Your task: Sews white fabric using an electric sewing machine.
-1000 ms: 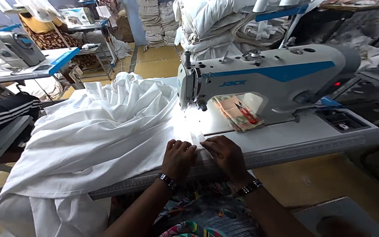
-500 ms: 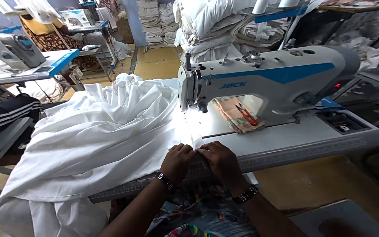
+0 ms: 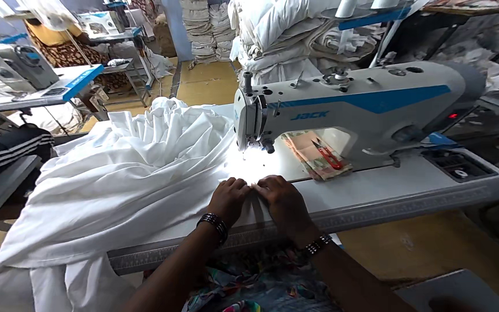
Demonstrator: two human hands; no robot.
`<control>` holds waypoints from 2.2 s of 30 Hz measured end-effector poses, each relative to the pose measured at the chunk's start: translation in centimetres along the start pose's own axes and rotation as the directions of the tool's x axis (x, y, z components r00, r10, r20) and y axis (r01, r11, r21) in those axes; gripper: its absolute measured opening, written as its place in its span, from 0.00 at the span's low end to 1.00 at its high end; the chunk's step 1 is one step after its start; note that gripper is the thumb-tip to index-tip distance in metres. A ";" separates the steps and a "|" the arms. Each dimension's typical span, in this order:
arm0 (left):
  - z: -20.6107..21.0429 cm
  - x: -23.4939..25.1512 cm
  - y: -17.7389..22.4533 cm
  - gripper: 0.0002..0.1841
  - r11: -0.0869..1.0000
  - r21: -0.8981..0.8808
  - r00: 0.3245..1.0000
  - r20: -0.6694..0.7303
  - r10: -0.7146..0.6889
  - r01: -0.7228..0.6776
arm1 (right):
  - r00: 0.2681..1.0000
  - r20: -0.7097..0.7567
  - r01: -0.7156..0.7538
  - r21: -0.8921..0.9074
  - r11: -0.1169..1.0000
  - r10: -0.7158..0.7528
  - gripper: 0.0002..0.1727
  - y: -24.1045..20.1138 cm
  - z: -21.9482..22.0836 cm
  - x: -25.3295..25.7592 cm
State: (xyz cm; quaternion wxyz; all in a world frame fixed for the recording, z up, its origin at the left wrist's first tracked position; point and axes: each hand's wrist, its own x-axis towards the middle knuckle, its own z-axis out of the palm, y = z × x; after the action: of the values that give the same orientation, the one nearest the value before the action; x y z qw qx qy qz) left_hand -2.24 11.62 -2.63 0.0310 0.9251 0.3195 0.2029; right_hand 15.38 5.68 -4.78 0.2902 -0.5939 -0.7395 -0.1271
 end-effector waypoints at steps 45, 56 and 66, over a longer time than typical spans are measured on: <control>0.8 3.4 -3.3 0.12 0.991 0.012 0.990 -0.045 -0.136 0.136 | 0.956 0.076 -0.272 -0.131 0.953 0.283 0.26 -1.4 1.5 4.1; 0.4 3.0 -2.8 0.15 0.980 0.092 0.984 -0.020 -0.177 0.178 | 0.957 0.055 -0.275 -0.127 0.953 0.283 0.24 -1.1 1.7 3.7; 0.4 3.1 -3.4 0.16 0.987 0.093 0.992 -0.022 -0.127 0.129 | 0.958 0.039 -0.275 -0.141 0.951 0.283 0.26 -1.0 1.8 3.7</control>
State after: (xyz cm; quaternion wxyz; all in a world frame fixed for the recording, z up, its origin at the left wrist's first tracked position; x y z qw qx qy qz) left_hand -1.89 16.20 -2.51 -0.0021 0.9014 0.3877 0.1926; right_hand 13.44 9.35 -3.96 0.2427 -0.7142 -0.6460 -0.1169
